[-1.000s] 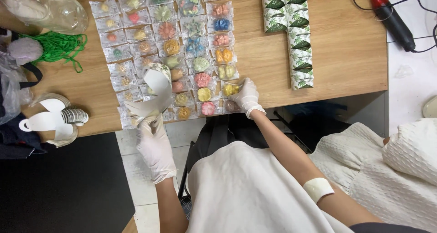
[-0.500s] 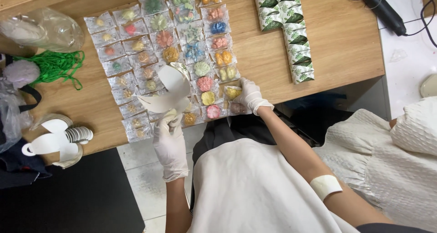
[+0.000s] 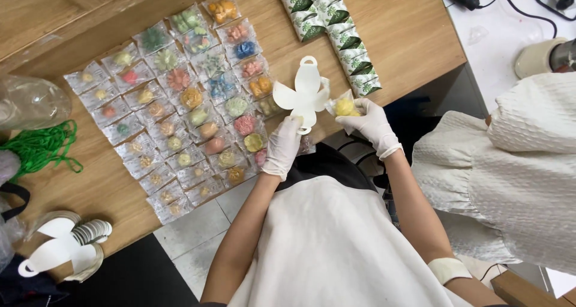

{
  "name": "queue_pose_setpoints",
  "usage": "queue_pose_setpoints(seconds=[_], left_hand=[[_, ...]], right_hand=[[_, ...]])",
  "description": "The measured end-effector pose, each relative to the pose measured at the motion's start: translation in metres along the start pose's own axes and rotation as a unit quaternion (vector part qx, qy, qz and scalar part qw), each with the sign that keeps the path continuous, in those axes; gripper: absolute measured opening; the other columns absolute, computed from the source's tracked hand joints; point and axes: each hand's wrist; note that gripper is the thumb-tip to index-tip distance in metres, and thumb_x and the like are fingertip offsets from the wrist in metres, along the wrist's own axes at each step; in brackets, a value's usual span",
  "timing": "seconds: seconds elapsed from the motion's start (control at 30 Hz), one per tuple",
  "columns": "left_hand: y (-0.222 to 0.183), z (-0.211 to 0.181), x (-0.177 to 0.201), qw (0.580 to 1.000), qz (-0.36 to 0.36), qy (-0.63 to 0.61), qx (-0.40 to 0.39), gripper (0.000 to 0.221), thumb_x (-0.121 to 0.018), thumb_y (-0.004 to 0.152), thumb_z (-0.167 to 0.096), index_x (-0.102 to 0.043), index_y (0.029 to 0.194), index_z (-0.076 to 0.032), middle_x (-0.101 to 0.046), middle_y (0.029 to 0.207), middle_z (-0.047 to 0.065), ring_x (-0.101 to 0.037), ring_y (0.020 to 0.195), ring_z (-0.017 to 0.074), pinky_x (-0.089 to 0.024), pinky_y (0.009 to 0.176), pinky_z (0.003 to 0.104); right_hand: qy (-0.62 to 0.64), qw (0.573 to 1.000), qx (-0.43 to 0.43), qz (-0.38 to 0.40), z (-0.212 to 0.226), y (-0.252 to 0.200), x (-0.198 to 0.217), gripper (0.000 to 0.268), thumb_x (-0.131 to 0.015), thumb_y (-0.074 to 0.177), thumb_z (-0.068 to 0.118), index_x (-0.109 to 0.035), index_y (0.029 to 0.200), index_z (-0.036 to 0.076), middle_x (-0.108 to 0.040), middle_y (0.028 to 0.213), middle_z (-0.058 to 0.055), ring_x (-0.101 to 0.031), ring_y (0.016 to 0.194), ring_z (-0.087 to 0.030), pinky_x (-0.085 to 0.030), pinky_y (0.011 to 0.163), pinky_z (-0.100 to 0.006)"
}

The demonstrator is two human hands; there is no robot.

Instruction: The person wearing white gloves wraps small flower-shaped candles in green leaf-printed paper, folds the paper around each candle, and places the wrapped candles into a white butterfly-shaped paper gift box on the wooden table. Rows of plastic-wrapped colorful candles sit on the table as the person works through them one at a time.

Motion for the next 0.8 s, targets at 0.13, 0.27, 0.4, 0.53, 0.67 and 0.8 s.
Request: queue_pose_setpoints(seconds=[0.13, 0.27, 0.4, 0.53, 0.67, 0.8], left_hand=[[-0.009, 0.027, -0.048, 0.999, 0.032, -0.017, 0.036, 0.017, -0.061, 0.094, -0.006, -0.063, 0.112, -0.006, -0.066, 0.109, 0.018, -0.067, 0.099, 0.0387, -0.054, 0.084, 0.047], [-0.013, 0.034, -0.062, 0.995, 0.058, -0.017, 0.080, 0.016, -0.056, 0.096, -0.008, -0.064, 0.109, -0.007, -0.066, 0.107, 0.020, -0.067, 0.098, 0.0401, -0.054, 0.083, 0.048], [-0.020, 0.029, -0.065, 0.987, 0.068, -0.045, 0.139, 0.015, -0.056, 0.096, -0.009, -0.063, 0.109, -0.006, -0.067, 0.106, 0.020, -0.068, 0.098, 0.0395, -0.054, 0.085, 0.047], [-0.019, 0.027, -0.067, 0.980, 0.063, -0.060, 0.177, 0.019, -0.056, 0.097, -0.009, -0.064, 0.114, -0.006, -0.067, 0.107, 0.021, -0.068, 0.099, 0.0394, -0.054, 0.084, 0.046], [-0.023, 0.030, -0.072, 0.986, 0.051, -0.042, 0.156, 0.027, -0.054, 0.095, -0.009, -0.065, 0.120, -0.005, -0.066, 0.106, 0.023, -0.067, 0.098, 0.0414, -0.053, 0.082, 0.046], [-0.022, 0.029, -0.071, 0.980, 0.070, -0.046, 0.179, 0.022, -0.055, 0.098, -0.013, -0.065, 0.116, -0.005, -0.067, 0.105, 0.023, -0.068, 0.096, 0.0405, -0.054, 0.081, 0.046]], right_hand=[[0.088, 0.996, 0.003, -0.028, -0.018, 0.007, 0.001, 0.049, -0.087, 0.076, 0.016, -0.065, 0.116, -0.001, -0.073, 0.090, -0.003, -0.067, 0.068, -0.009, -0.056, 0.060, -0.025], [0.182, 0.982, -0.005, 0.040, -0.030, 0.026, -0.020, 0.043, -0.080, 0.088, 0.023, -0.066, 0.119, -0.004, -0.073, 0.092, -0.008, -0.066, 0.070, -0.011, -0.054, 0.064, -0.025], [0.292, 0.951, -0.085, 0.062, -0.044, 0.059, -0.057, 0.043, -0.073, 0.092, 0.032, -0.066, 0.122, 0.002, -0.076, 0.103, -0.002, -0.072, 0.086, -0.009, -0.056, 0.075, -0.024], [0.308, 0.944, -0.114, 0.034, -0.087, 0.113, -0.096, 0.041, -0.075, 0.089, 0.032, -0.068, 0.119, 0.005, -0.076, 0.103, -0.003, -0.072, 0.086, -0.012, -0.057, 0.076, -0.026], [0.265, 0.947, -0.170, -0.063, -0.112, 0.141, -0.117, 0.038, -0.080, 0.083, 0.025, -0.070, 0.112, 0.001, -0.075, 0.097, -0.009, -0.072, 0.080, -0.020, -0.057, 0.069, -0.031], [0.241, 0.959, -0.107, -0.101, -0.136, 0.158, -0.123, 0.036, -0.083, 0.083, 0.020, -0.070, 0.107, -0.003, -0.077, 0.096, -0.012, -0.075, 0.078, -0.018, -0.060, 0.070, -0.029]])
Point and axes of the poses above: each hand's wrist, its own y-axis towards the middle knuckle, its own x-axis out of the back of the hand, z = x × y
